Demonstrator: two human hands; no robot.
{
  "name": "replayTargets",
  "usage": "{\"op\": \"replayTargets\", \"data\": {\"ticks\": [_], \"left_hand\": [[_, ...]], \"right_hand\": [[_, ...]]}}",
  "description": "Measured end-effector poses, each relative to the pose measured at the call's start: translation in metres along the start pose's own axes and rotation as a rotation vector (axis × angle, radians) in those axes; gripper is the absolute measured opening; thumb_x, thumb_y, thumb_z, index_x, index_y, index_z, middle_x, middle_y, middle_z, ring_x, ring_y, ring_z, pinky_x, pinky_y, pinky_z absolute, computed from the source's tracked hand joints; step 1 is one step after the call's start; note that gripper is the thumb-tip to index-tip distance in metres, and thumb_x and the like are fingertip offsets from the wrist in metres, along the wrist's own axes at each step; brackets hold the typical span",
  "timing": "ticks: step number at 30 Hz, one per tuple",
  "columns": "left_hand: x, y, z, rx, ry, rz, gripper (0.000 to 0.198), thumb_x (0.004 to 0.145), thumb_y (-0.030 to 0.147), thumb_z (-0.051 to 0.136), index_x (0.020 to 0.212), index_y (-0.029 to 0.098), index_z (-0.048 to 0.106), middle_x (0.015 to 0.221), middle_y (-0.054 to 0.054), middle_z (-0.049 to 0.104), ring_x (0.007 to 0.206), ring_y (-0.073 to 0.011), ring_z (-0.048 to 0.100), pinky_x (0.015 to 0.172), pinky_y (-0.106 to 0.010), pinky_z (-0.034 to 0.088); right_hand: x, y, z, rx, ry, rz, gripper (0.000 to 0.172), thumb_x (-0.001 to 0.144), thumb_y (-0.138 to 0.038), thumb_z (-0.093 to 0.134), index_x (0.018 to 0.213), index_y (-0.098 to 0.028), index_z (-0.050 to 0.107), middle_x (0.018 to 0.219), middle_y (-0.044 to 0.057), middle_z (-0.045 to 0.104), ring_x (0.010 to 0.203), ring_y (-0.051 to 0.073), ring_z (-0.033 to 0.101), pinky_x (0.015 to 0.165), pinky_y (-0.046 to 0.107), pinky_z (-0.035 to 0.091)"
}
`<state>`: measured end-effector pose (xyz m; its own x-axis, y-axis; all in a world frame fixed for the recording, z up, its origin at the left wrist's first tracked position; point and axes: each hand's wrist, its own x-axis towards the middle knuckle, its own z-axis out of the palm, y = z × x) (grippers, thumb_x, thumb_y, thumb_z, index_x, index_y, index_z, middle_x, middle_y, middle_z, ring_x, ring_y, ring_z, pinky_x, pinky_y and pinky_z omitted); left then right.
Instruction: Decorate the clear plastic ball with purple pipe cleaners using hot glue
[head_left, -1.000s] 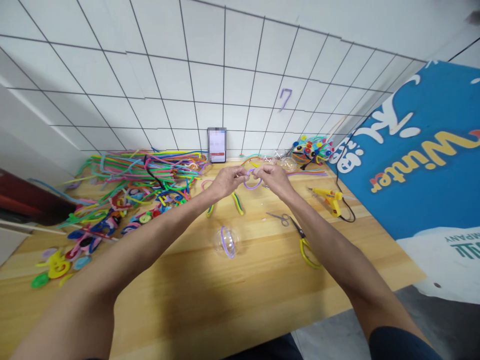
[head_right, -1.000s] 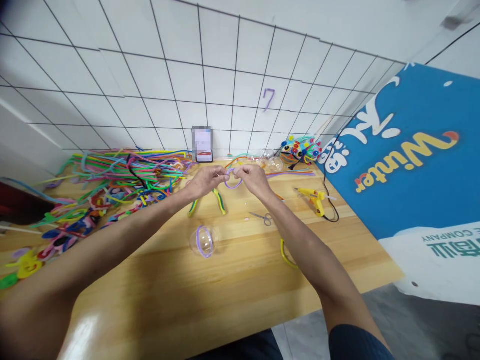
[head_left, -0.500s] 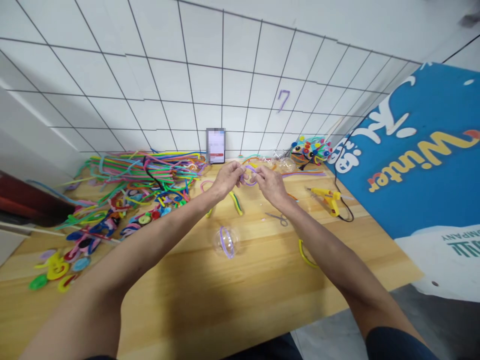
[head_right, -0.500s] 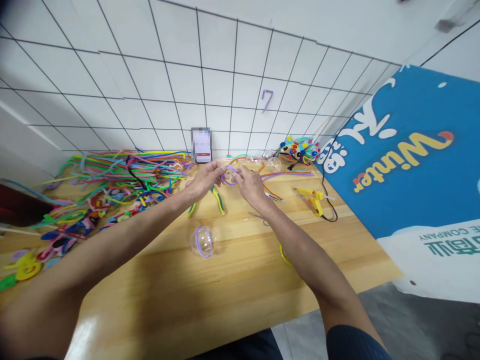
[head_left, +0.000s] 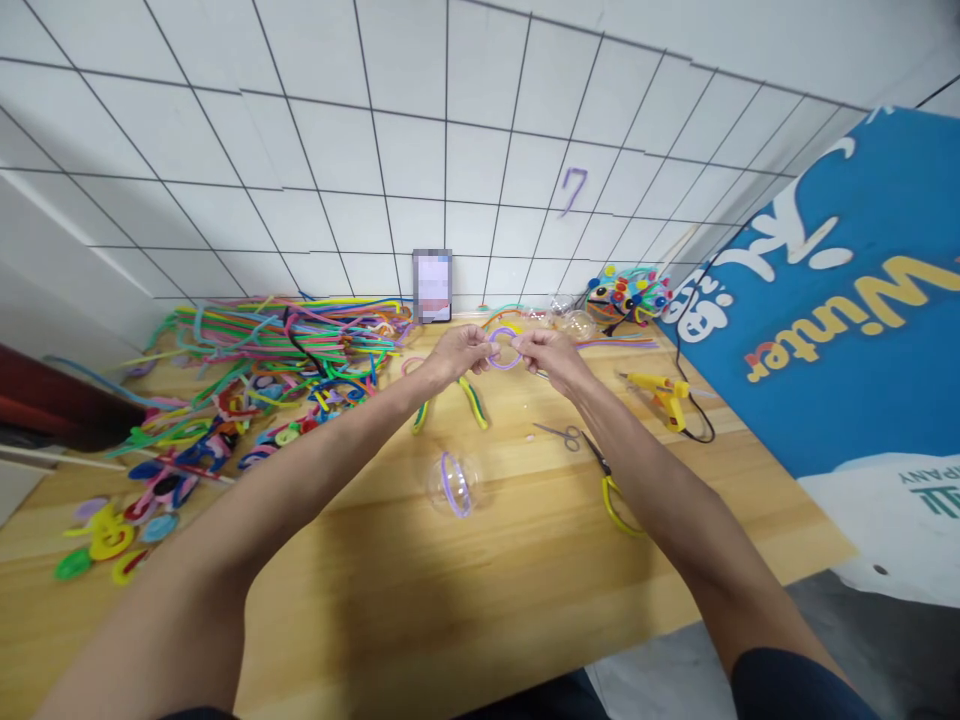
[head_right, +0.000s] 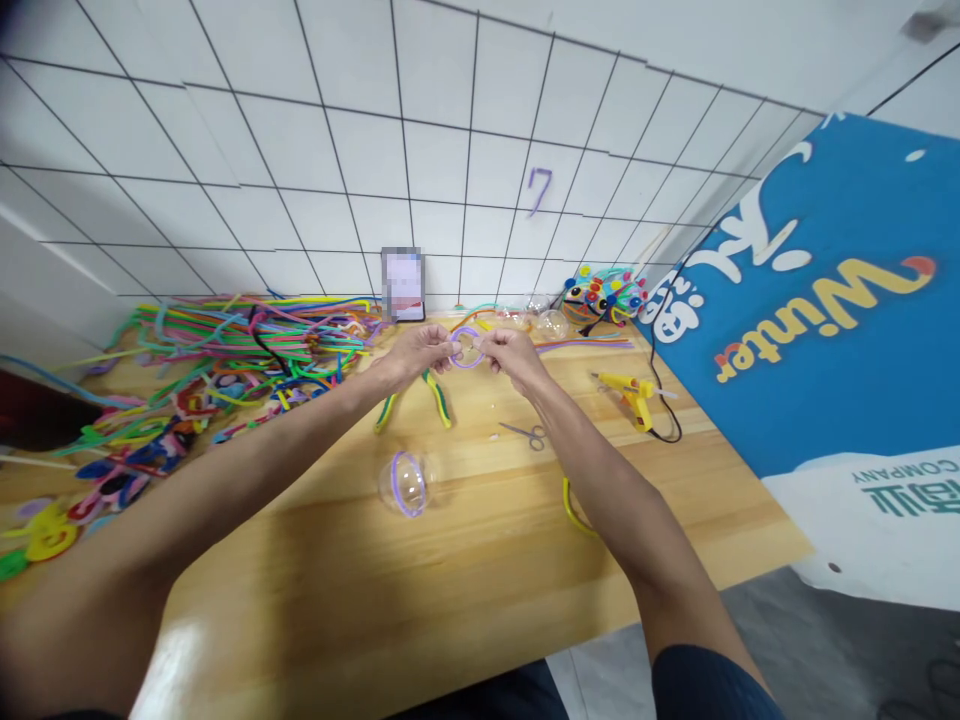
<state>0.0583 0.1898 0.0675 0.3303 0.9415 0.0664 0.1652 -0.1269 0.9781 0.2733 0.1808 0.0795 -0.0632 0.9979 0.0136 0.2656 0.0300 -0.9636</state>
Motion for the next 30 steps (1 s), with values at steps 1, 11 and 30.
{"op": "replayTargets", "data": {"ticks": [1,11,30], "left_hand": [[0.003,-0.003,-0.001,0.039,0.01,-0.005,0.032,0.086,0.042,0.086,0.089,0.019,0.064,0.072,0.0,0.072,0.06,-0.0129,0.067,0.059,-0.022,0.051],[0.018,-0.029,-0.03,0.51,0.087,0.066,0.007,0.088,0.027,0.075,0.087,0.02,0.078,0.091,-0.005,0.083,0.092,-0.0235,0.076,0.083,-0.03,0.058],[0.014,-0.021,-0.021,0.903,-0.096,0.1,0.033,0.103,0.027,0.061,0.129,0.018,0.079,0.127,-0.012,0.081,0.105,-0.0254,0.078,0.101,-0.034,0.059]], "right_hand": [[0.005,0.004,-0.001,-0.016,0.014,0.01,0.028,0.078,-0.041,0.087,0.073,-0.021,0.068,0.058,-0.005,0.059,0.052,0.01,0.05,0.049,0.022,0.041],[0.055,0.044,0.003,-0.205,0.043,0.121,0.021,0.077,-0.02,0.086,0.081,-0.021,0.065,0.055,-0.007,0.063,0.046,0.012,0.055,0.046,0.021,0.043],[0.031,0.03,0.003,-0.233,-0.045,-0.142,0.039,0.104,-0.052,0.056,0.102,-0.021,0.079,0.099,0.005,0.079,0.072,0.016,0.065,0.065,0.028,0.049]]}}
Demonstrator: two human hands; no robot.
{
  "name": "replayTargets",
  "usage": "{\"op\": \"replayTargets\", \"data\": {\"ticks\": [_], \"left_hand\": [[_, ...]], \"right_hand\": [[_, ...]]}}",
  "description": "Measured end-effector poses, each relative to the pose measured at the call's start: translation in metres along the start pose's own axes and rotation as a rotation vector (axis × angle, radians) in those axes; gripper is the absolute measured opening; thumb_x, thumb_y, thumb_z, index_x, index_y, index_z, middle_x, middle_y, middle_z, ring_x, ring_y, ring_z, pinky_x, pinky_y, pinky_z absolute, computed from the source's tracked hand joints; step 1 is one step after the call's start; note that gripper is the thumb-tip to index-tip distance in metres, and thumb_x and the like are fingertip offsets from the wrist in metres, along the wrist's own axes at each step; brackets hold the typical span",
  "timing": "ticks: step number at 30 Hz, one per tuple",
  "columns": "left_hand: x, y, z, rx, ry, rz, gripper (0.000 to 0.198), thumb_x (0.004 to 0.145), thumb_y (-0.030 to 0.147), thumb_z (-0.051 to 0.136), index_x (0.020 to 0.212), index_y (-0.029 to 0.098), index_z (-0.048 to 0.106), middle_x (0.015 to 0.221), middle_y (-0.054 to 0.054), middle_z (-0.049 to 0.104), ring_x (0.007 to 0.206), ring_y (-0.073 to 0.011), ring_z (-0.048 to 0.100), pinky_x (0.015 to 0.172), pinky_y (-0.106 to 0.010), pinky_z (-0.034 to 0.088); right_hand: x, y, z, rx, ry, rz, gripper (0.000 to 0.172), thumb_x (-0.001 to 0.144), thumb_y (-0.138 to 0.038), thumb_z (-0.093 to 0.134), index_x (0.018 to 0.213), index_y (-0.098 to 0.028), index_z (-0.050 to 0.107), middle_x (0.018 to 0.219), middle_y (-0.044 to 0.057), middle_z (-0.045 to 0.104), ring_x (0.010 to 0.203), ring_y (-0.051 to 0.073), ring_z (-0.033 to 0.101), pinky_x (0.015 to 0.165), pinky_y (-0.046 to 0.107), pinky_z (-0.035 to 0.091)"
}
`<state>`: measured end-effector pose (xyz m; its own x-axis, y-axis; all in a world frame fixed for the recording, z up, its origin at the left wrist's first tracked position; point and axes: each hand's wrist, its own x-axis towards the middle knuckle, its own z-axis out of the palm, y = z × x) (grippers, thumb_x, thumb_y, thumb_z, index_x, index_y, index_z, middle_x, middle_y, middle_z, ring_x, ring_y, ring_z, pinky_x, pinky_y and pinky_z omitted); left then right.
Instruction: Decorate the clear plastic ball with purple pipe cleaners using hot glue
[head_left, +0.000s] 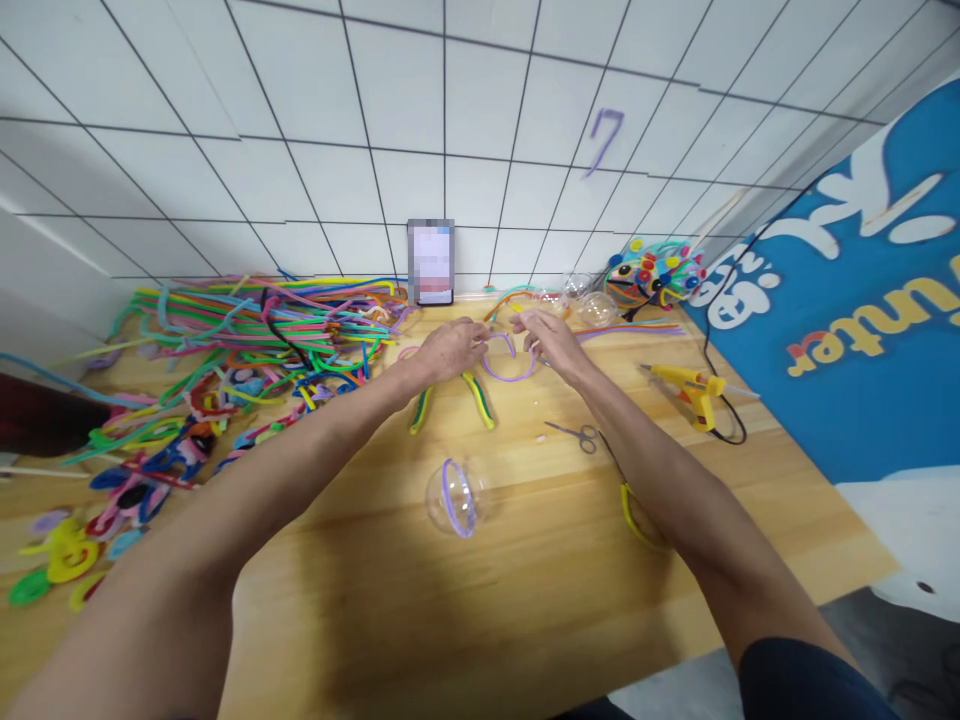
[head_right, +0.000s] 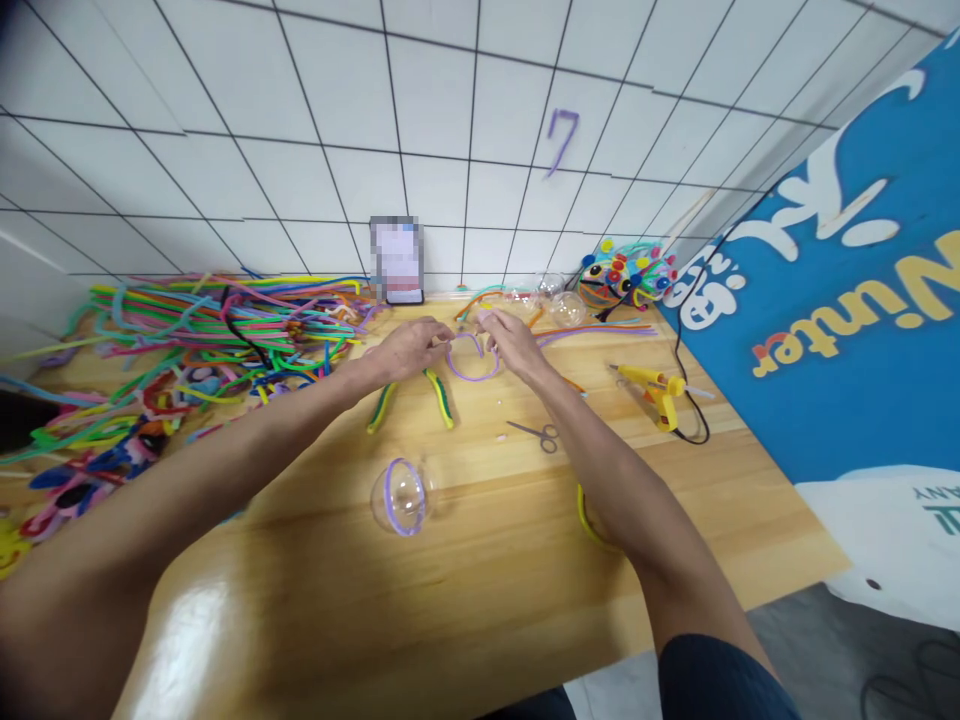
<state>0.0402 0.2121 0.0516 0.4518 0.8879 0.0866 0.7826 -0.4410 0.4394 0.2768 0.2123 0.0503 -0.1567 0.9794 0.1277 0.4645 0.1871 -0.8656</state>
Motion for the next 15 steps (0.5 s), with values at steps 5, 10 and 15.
{"op": "replayTargets", "data": {"ticks": [5,10,15], "left_hand": [[0.005,0.005,0.004,0.058,0.004,-0.094,0.045,0.106,0.033,0.061,0.147,0.016,0.068,0.132,-0.015,0.079,0.119,-0.0304,0.077,0.102,-0.038,0.06],[0.01,0.009,0.005,0.115,-0.071,-0.118,0.035,0.102,0.041,0.07,0.13,0.02,0.078,0.125,-0.013,0.082,0.118,-0.0329,0.078,0.099,-0.038,0.06],[0.015,0.011,0.01,0.121,-0.097,-0.113,0.013,0.097,0.024,0.071,0.101,0.021,0.083,0.115,-0.012,0.084,0.111,-0.0304,0.079,0.092,-0.034,0.058]], "right_hand": [[-0.017,0.0,0.003,-0.118,-0.007,-0.11,0.031,0.087,-0.037,0.078,0.112,-0.02,0.08,0.112,0.007,0.083,0.086,0.02,0.073,0.081,0.032,0.059],[-0.016,0.013,0.001,-0.109,0.073,-0.039,0.025,0.087,-0.03,0.074,0.109,-0.019,0.08,0.106,0.007,0.084,0.094,0.024,0.077,0.092,0.039,0.063],[-0.017,0.019,-0.004,-0.091,0.077,-0.027,0.021,0.086,-0.031,0.077,0.104,-0.021,0.079,0.105,0.006,0.084,0.097,0.024,0.078,0.096,0.042,0.063]]}}
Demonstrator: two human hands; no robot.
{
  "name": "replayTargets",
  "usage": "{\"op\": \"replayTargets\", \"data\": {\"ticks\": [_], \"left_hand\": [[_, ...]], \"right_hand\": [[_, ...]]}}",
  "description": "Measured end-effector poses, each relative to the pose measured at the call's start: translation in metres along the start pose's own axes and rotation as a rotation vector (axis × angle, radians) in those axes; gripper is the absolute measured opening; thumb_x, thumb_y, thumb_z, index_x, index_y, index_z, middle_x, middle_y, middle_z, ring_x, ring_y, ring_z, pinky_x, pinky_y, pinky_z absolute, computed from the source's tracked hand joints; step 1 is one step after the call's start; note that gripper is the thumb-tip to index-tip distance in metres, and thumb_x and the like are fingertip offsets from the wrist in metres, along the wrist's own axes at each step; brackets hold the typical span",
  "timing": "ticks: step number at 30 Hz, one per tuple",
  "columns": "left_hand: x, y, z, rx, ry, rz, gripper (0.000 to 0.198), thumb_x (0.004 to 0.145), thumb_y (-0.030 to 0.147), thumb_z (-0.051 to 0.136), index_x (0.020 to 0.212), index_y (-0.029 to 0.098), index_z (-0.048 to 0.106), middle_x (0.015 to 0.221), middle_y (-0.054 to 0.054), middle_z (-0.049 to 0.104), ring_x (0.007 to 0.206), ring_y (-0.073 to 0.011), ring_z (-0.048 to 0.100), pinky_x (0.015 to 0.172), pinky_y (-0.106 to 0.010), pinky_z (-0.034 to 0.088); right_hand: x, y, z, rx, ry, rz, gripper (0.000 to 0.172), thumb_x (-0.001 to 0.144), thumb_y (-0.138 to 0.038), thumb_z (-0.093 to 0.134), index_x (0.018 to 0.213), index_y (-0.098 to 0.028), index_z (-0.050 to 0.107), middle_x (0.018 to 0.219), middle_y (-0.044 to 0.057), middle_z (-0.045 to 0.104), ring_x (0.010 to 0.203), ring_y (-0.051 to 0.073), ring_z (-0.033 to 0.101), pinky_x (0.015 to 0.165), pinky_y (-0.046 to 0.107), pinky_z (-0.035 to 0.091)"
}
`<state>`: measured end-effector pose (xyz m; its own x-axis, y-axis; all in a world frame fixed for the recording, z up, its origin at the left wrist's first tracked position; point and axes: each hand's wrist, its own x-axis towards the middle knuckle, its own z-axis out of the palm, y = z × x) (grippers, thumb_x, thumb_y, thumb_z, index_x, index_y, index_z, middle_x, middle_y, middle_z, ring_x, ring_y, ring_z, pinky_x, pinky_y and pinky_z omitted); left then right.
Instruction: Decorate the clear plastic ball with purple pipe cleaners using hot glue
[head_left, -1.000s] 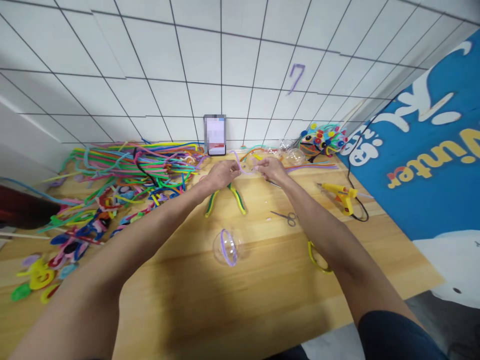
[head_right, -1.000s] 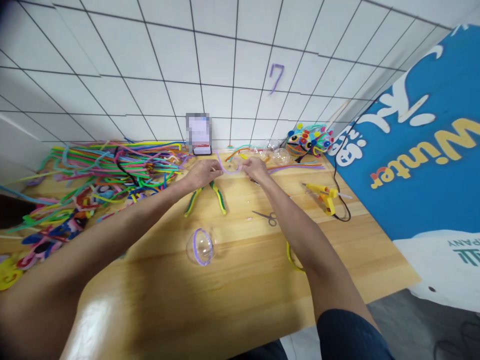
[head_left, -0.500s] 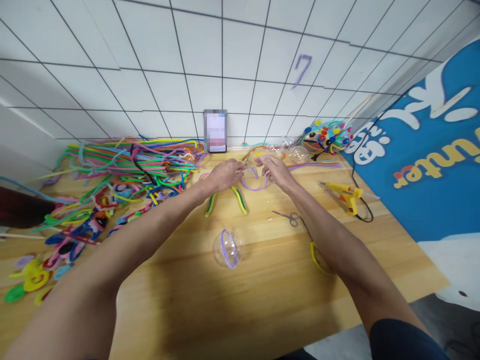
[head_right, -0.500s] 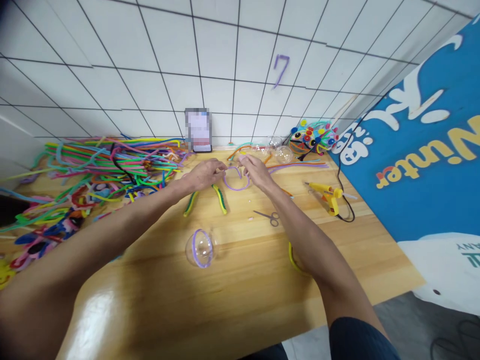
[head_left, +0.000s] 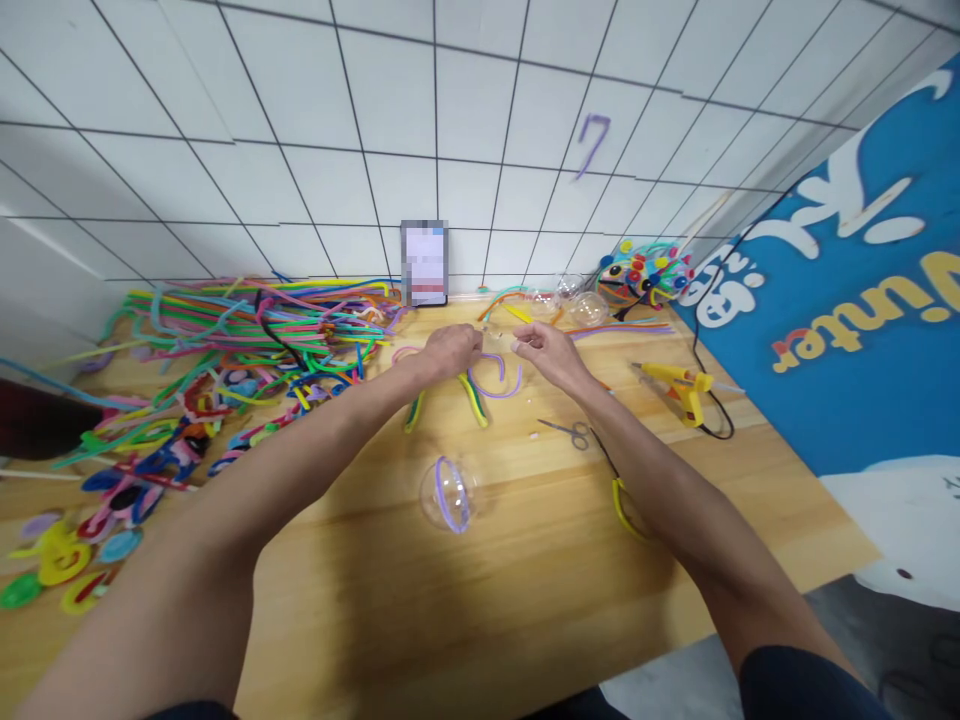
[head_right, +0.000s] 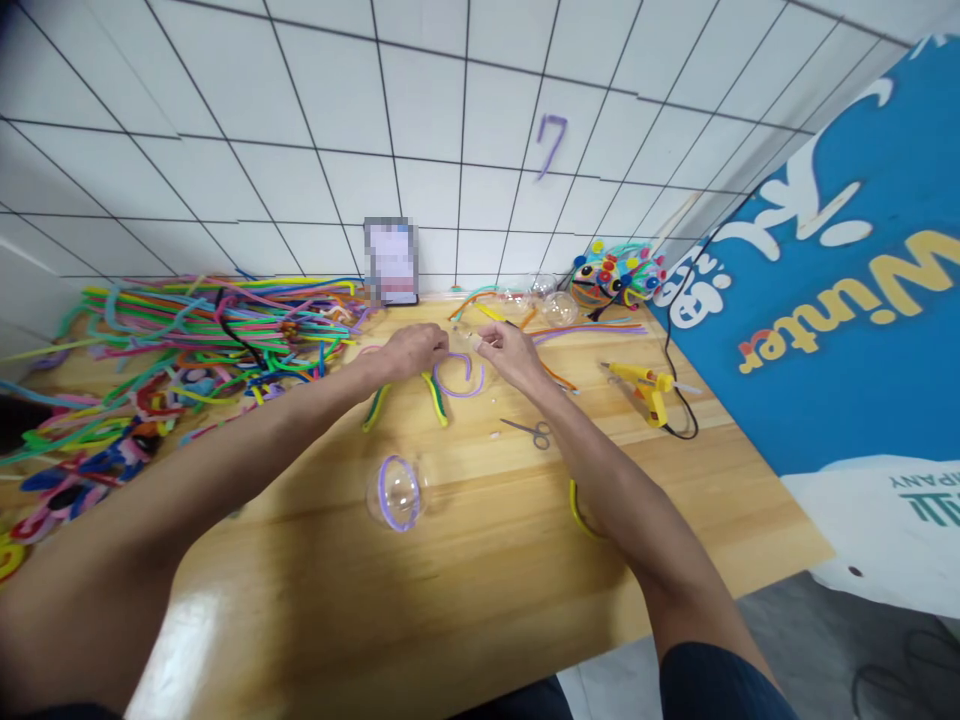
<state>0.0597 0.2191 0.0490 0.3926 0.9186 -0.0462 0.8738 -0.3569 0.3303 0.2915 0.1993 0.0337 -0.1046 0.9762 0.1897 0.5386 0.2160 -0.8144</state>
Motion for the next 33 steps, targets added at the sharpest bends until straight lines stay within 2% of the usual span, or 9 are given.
{"op": "replayTargets", "data": {"ticks": [6,10,14,18,20,25,29,31,33], "left_hand": [[0.0,0.001,-0.008,-0.114,0.12,-0.034,0.018,0.101,0.02,0.062,0.1,0.019,0.08,0.109,-0.011,0.084,0.1,-0.0264,0.077,0.088,-0.032,0.056],[-0.004,0.0,-0.022,-0.239,0.266,-0.084,0.02,0.104,0.021,0.057,0.106,0.019,0.077,0.112,-0.011,0.084,0.105,-0.0252,0.076,0.092,-0.032,0.055],[-0.004,-0.003,-0.028,-0.354,0.348,-0.153,0.019,0.103,0.021,0.056,0.1,0.017,0.075,0.103,-0.01,0.083,0.095,-0.0233,0.076,0.086,-0.031,0.055],[-0.001,-0.005,-0.021,-0.45,0.322,-0.167,0.02,0.099,0.02,0.056,0.095,0.017,0.075,0.08,-0.005,0.08,0.07,-0.0189,0.071,0.071,-0.028,0.054],[0.003,-0.005,-0.016,-0.474,0.299,-0.148,0.018,0.096,0.018,0.059,0.094,0.017,0.077,0.076,-0.003,0.079,0.067,-0.0177,0.071,0.069,-0.027,0.054],[0.027,-0.002,-0.006,-0.445,0.247,-0.09,0.014,0.093,0.017,0.066,0.089,0.017,0.08,0.075,-0.004,0.08,0.071,-0.0187,0.074,0.075,-0.028,0.057],[0.042,-0.002,-0.005,-0.377,0.243,-0.029,0.018,0.093,0.018,0.07,0.103,0.016,0.084,0.104,-0.009,0.087,0.097,-0.0232,0.08,0.094,-0.031,0.061],[0.04,-0.006,-0.007,-0.332,0.248,0.004,0.023,0.096,0.021,0.068,0.111,0.016,0.084,0.118,-0.011,0.087,0.109,-0.0252,0.079,0.104,-0.033,0.059],[0.032,-0.012,-0.008,-0.287,0.222,0.046,0.024,0.099,0.025,0.066,0.112,0.017,0.085,0.119,-0.011,0.086,0.11,-0.0254,0.079,0.105,-0.033,0.059]], "right_hand": [[-0.011,-0.008,-0.008,0.061,0.097,0.048,0.029,0.096,-0.048,0.069,0.107,-0.022,0.074,0.109,0.006,0.081,0.094,0.022,0.074,0.082,0.036,0.062],[-0.019,-0.016,-0.005,0.157,0.132,0.068,0.038,0.101,-0.058,0.063,0.115,-0.024,0.07,0.108,0.004,0.079,0.079,0.016,0.07,0.07,0.029,0.059],[-0.017,-0.021,0.003,0.176,0.116,0.109,0.029,0.094,-0.046,0.074,0.112,-0.023,0.069,0.099,0.002,0.078,0.07,0.013,0.068,0.062,0.024,0.055],[-0.006,-0.02,0.005,0.168,0.078,0.141,0.01,0.09,-0.032,0.072,0.093,-0.022,0.071,0.076,-0.002,0.072,0.068,0.015,0.07,0.056,0.022,0.053],[-0.001,-0.018,0.005,0.165,0.082,0.148,0.008,0.091,-0.03,0.07,0.09,-0.022,0.071,0.073,-0.002,0.072,0.067,0.015,0.071,0.056,0.021,0.054],[0.0,-0.01,0.004,0.135,0.079,0.186,0.006,0.091,-0.027,0.07,0.091,-0.022,0.071,0.071,-0.002,0.074,0.065,0.014,0.072,0.054,0.019,0.053],[-0.001,-0.006,0.002,0.081,0.053,0.215,0.008,0.095,-0.025,0.066,0.09,-0.021,0.071,0.071,-0.002,0.074,0.061,0.014,0.071,0.054,0.021,0.052],[0.0,-0.004,-0.001,0.047,0.052,0.222,0.011,0.098,-0.026,0.065,0.092,-0.021,0.072,0.072,-0.002,0.074,0.062,0.015,0.07,0.056,0.023,0.052],[0.0,-0.005,-0.004,0.017,0.059,0.221,0.011,0.099,-0.029,0.068,0.095,-0.021,0.074,0.078,0.0,0.076,0.067,0.017,0.072,0.061,0.025,0.054]]}}
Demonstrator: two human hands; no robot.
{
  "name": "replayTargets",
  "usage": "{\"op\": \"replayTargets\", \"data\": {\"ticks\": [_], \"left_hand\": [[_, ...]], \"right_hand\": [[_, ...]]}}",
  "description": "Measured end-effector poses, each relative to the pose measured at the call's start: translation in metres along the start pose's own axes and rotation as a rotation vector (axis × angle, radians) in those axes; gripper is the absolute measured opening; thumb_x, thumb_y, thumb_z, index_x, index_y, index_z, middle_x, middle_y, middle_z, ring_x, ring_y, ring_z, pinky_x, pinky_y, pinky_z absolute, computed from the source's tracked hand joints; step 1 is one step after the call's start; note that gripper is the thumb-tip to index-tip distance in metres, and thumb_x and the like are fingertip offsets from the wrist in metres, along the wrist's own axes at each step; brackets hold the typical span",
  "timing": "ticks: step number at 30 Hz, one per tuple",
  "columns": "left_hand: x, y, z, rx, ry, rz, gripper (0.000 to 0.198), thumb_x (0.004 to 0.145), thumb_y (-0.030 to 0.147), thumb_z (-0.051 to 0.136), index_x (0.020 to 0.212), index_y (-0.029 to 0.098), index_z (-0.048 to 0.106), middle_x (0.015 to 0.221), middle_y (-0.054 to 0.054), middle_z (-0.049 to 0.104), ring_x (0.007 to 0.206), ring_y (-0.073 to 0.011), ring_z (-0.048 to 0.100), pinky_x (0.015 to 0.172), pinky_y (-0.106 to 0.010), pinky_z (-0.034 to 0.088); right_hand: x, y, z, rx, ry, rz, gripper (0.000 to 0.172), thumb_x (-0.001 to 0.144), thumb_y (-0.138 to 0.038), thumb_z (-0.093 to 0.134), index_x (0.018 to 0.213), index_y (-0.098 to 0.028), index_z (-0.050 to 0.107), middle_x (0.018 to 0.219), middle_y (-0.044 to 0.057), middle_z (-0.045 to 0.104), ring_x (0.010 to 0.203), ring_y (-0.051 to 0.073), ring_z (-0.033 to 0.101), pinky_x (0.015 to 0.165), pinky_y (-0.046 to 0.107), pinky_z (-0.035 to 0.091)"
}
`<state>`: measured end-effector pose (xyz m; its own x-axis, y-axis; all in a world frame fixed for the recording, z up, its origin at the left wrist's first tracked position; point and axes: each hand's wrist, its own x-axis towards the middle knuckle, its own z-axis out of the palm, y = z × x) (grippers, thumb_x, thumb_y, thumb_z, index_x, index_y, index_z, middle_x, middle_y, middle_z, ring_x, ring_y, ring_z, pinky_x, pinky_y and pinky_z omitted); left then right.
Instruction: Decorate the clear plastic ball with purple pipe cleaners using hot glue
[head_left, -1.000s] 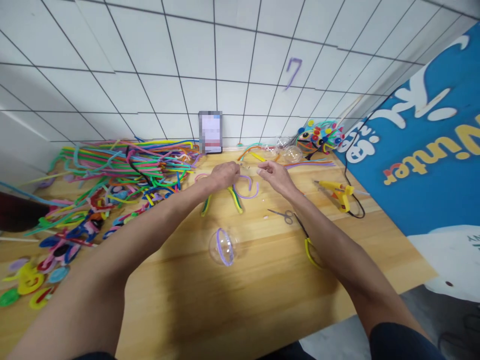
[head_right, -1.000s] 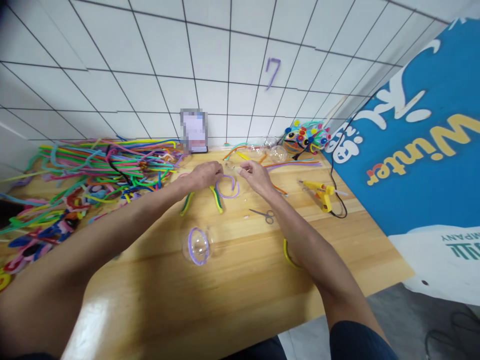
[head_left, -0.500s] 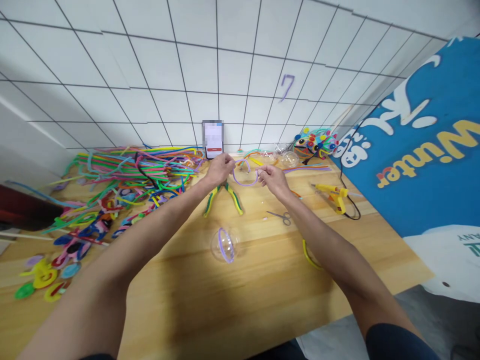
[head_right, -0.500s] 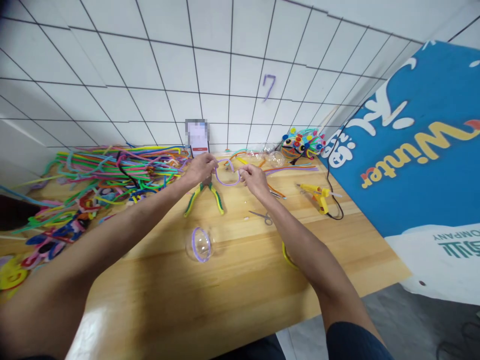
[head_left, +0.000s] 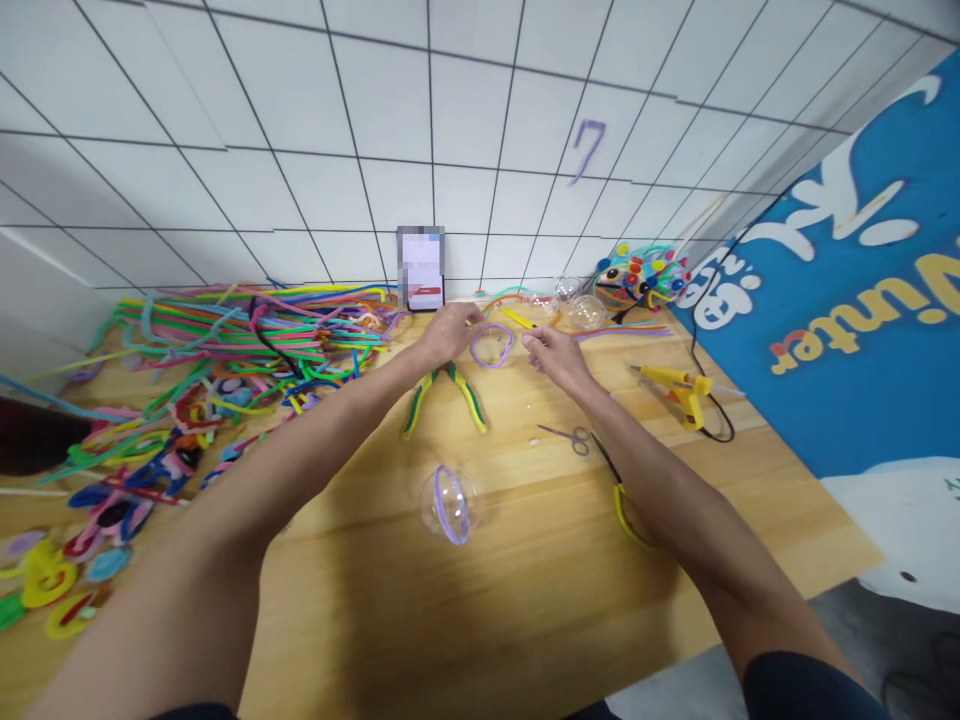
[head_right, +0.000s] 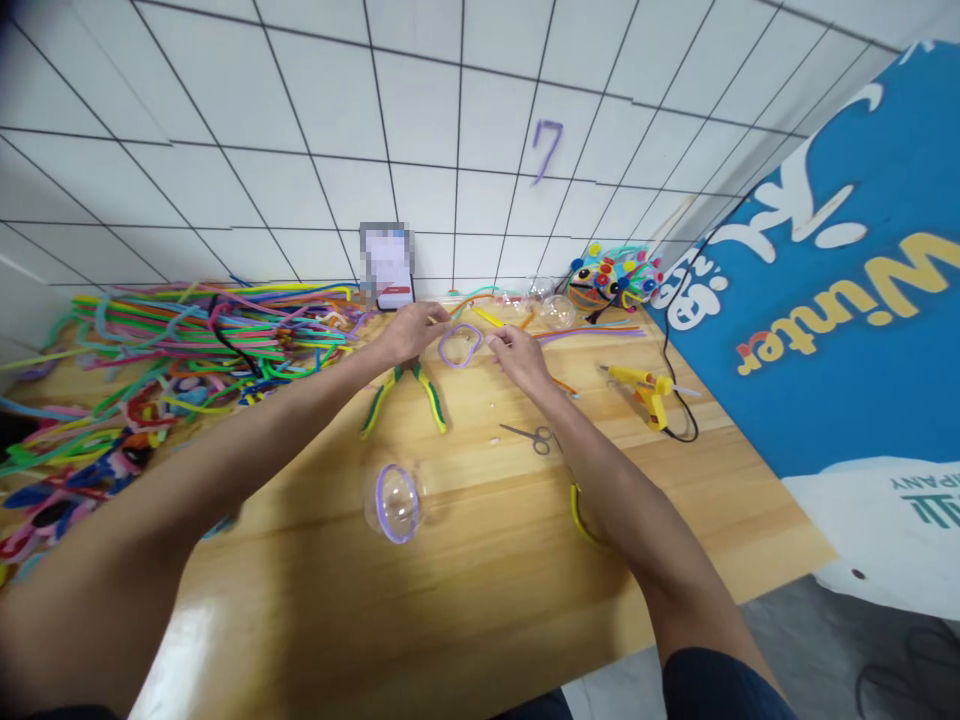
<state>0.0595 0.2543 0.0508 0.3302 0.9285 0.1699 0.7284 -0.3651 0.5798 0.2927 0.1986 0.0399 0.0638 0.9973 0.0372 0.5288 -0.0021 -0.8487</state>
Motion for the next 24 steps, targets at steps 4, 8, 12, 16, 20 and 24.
{"op": "replayTargets", "data": {"ticks": [4,8,12,16,20,24], "left_hand": [[-0.021,-0.007,-0.004,0.082,-0.107,0.074,0.027,0.096,0.027,0.07,0.117,0.02,0.086,0.12,-0.01,0.085,0.109,-0.0255,0.079,0.101,-0.032,0.06],[-0.03,-0.005,0.002,0.154,-0.168,0.115,0.028,0.092,0.029,0.075,0.117,0.021,0.085,0.121,-0.011,0.084,0.115,-0.0286,0.078,0.103,-0.033,0.059],[-0.028,0.004,0.004,0.183,-0.183,0.138,0.024,0.096,0.028,0.07,0.113,0.021,0.084,0.111,-0.01,0.085,0.109,-0.0287,0.078,0.099,-0.034,0.059],[-0.033,0.015,-0.008,0.161,-0.141,0.186,0.034,0.099,0.021,0.059,0.126,0.02,0.082,0.125,-0.011,0.082,0.116,-0.0266,0.077,0.107,-0.034,0.057],[-0.039,0.025,-0.028,0.059,-0.047,0.33,0.034,0.097,0.023,0.064,0.127,0.019,0.081,0.123,-0.009,0.082,0.112,-0.0246,0.076,0.107,-0.034,0.056],[-0.037,0.031,-0.046,-0.088,0.094,0.271,0.025,0.104,0.023,0.056,0.107,0.016,0.08,0.103,-0.008,0.082,0.098,-0.0219,0.075,0.094,-0.032,0.056]], "right_hand": [[-0.004,-0.003,-0.004,-0.204,-0.024,-0.124,0.023,0.095,-0.04,0.081,0.108,-0.021,0.079,0.097,0.005,0.082,0.088,0.023,0.076,0.08,0.032,0.057],[-0.011,-0.006,0.005,-0.326,-0.125,-0.197,0.034,0.087,-0.041,0.089,0.115,-0.024,0.081,0.085,0.001,0.08,0.082,0.022,0.072,0.076,0.032,0.051],[-0.012,-0.007,0.014,-0.247,-0.134,-0.237,0.009,0.089,-0.025,0.077,0.08,-0.023,0.075,0.067,-0.005,0.069,0.069,0.017,0.063,0.067,0.028,0.041],[-0.012,-0.015,0.007,-0.168,-0.078,-0.248,0.021,0.094,-0.026,0.065,0.073,-0.024,0.067,0.065,-0.004,0.066,0.066,0.016,0.061,0.066,0.028,0.042],[-0.014,-0.041,-0.008,0.012,-0.012,-0.284,0.02,0.095,-0.031,0.067,0.076,-0.023,0.068,0.071,-0.002,0.07,0.067,0.016,0.063,0.068,0.029,0.047],[-0.017,-0.065,-0.023,0.138,0.042,-0.373,0.022,0.097,-0.042,0.072,0.086,-0.022,0.071,0.076,-0.001,0.068,0.071,0.016,0.062,0.07,0.028,0.052]]}}
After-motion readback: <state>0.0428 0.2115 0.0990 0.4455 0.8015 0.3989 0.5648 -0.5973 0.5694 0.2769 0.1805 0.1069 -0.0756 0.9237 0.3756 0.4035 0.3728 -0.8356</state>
